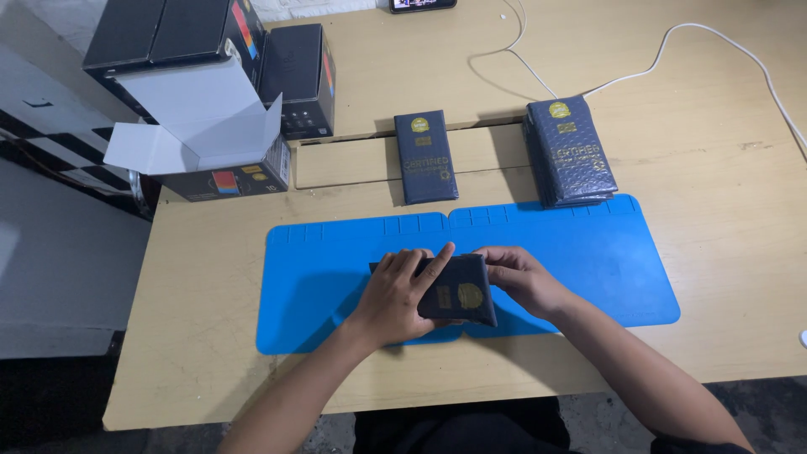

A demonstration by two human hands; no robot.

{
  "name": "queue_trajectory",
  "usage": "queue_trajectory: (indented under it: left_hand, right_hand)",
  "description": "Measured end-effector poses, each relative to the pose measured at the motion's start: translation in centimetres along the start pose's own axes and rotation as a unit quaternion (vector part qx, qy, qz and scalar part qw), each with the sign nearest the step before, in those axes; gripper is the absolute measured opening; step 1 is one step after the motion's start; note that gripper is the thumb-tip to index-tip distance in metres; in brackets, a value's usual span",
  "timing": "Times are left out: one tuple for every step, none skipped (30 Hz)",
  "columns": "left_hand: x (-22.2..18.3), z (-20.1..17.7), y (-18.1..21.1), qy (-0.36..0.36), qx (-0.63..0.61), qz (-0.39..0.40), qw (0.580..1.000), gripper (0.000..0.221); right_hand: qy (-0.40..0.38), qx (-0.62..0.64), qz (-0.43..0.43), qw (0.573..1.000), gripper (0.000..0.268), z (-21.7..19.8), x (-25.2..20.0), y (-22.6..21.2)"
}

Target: Packing electronic screen components into protective sleeves and boxes on a workbench.

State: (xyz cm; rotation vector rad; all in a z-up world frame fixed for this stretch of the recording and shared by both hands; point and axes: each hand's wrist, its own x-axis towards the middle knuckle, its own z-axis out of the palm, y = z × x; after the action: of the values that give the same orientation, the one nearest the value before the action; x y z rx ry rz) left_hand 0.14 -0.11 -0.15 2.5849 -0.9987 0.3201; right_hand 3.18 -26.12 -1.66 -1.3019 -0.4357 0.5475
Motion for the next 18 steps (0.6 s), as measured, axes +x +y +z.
queue_trajectory:
  left_hand:
    - [0.0, 0.0, 0.0, 0.001, -0.002, 0.003, 1.0, 0.113]
    - [0.0, 0.0, 0.1, 0.003, -0.005, 0.007, 1.0, 0.112]
    - [-0.1, 0.0, 0.2, 0.003, -0.006, 0.007, 1.0, 0.112]
    - [-0.1, 0.0, 0.3, 0.006, -0.002, 0.012, 1.0, 0.109]
    - [-0.1, 0.0, 0.4, 0.01, 0.002, 0.015, 1.0, 0.107]
    - [-0.2, 0.0, 0.4, 0.011, 0.002, 0.016, 1.0, 0.107]
    - [-0.2, 0.1, 0.3, 0.011, 0.007, 0.012, 1.0, 0.107]
    - [-0.2, 0.2, 0.3, 0.01, 0.013, 0.009, 1.0, 0.107]
    - [-0.2, 0.2, 0.2, 0.012, 0.013, 0.008, 1.0, 0.107]
    - [-0.2, 0.2, 0.1, 0.008, 0.025, 0.001, 1.0, 0.11]
    - [-0.3, 0.2, 0.1, 0.001, 0.036, -0.007, 0.999, 0.113]
    - [-0.3, 0.3, 0.4, 0.002, 0.036, -0.009, 0.999, 0.113]
    - [-0.3, 0.3, 0.6, 0.004, 0.037, -0.015, 0.999, 0.106]
    - [-0.2, 0.3, 0.8, 0.006, 0.039, -0.022, 0.999, 0.099]
    - [-0.2, 0.3, 1.1, 0.006, 0.039, -0.023, 0.999, 0.099]
    - [-0.1, 0.2, 1.3, 0.011, 0.056, -0.021, 0.998, 0.101]
    - [0.0, 0.2, 1.6, 0.017, 0.074, -0.019, 0.997, 0.102]
    - [0.0, 0.1, 1.8, 0.017, 0.074, -0.02, 0.997, 0.102]
  right_hand:
    - [0.004, 0.003, -0.009, 1.0, 0.03, -0.1, 0.0, 0.2]
    - [0.007, 0.007, -0.019, 1.0, 0.028, -0.2, 0.1, 0.4]
    - [0.008, 0.006, -0.019, 1.0, 0.028, -0.3, 0.1, 0.9]
    - [0.008, 0.026, -0.013, 1.0, 0.027, -0.4, 0.1, 1.4]
    - [0.007, 0.046, -0.008, 0.999, 0.026, -0.6, 0.2, 1.8]
    - [0.007, 0.044, -0.008, 0.999, 0.026, -0.6, 0.3, 2.0]
    - [0.026, 0.037, -0.003, 0.999, 0.026, -0.6, 0.3, 2.1]
    - [0.045, 0.03, 0.001, 0.999, 0.026, -0.5, 0.4, 2.3]
    - [0.044, 0.028, 0.002, 0.999, 0.026, -0.3, 0.5, 2.2]
    - [0.062, 0.021, 0.0, 0.998, 0.029, -0.2, 0.6, 2.1]
    - [0.081, 0.015, 0.0, 0.997, 0.031, 0.1, 0.6, 2.2]
    - [0.08, 0.014, 0.001, 0.997, 0.031, 0.0, 0.9, 2.2]
    - [0.102, -0.005, -0.002, 0.995, 0.03, 0.0, 1.1, 2.4]
    - [0.125, -0.024, -0.004, 0.992, 0.03, -0.1, 1.4, 2.5]
    - [0.124, -0.024, -0.003, 0.992, 0.03, -0.4, 1.5, 2.8]
    - [0.146, -0.04, -0.004, 0.988, 0.028, -0.8, 1.6, 3.1]
    - [0.167, -0.056, -0.004, 0.984, 0.027, -1.2, 1.7, 3.4]
    - [0.166, -0.057, -0.003, 0.984, 0.027, -1.3, 1.7, 3.4]
